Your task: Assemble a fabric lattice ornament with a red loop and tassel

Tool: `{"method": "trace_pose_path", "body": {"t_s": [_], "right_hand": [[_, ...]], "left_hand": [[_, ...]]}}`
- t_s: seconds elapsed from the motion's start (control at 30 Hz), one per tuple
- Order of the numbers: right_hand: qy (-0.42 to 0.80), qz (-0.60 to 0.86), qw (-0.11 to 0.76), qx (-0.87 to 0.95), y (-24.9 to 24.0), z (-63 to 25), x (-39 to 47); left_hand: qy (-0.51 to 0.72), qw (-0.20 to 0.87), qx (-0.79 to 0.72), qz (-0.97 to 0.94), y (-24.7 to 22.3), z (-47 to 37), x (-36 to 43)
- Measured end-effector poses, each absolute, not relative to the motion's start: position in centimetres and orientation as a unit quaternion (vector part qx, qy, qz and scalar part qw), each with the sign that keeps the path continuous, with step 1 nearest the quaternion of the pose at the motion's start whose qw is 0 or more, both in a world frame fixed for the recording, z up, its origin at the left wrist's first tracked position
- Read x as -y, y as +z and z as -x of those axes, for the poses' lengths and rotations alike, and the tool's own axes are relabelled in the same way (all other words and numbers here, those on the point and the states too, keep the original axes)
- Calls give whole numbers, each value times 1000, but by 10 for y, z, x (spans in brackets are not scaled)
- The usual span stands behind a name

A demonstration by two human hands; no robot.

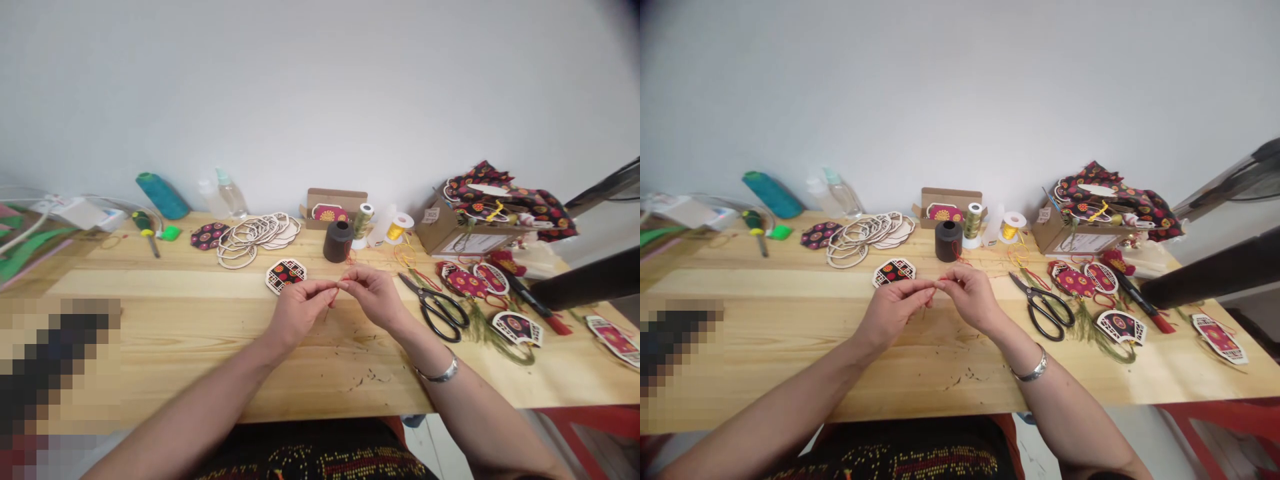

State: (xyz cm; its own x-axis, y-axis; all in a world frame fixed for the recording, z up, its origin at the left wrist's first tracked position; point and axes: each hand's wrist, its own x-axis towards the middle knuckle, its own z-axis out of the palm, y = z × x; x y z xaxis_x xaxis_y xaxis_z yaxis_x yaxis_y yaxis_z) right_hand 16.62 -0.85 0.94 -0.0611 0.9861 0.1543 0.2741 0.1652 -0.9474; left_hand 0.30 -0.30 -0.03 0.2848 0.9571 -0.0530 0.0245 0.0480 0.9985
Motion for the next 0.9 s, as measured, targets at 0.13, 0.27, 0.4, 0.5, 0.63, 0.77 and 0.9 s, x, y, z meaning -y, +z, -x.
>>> {"method": "trace_pose_path", "body": {"t_s": [0.13,0.27,0.4,0.5,0.63,0.77,0.9], "right_hand": [[376,510,451,628,9,-166,9],[421,512,450,599,12,-164,8],[530,482,443,539,12,-159,9],[616,453,399,506,7,-152,12],[582,499,367,527,0,-145,18],[382,521,377,664,0,-144,26],[144,506,349,776,0,-146,33]], "left_hand": [[408,525,-447,-599,2,-3,3],[431,509,-447,-596,3,-4,3],[478,492,-454,-569,1,-4,2],[499,465,-461,-568,-2,-3,2],[494,459,-491,-551,-2,-2,1],[501,437,-508,-547,-1,-2,0],[502,406,-516,-563,1,-2,0]]}}
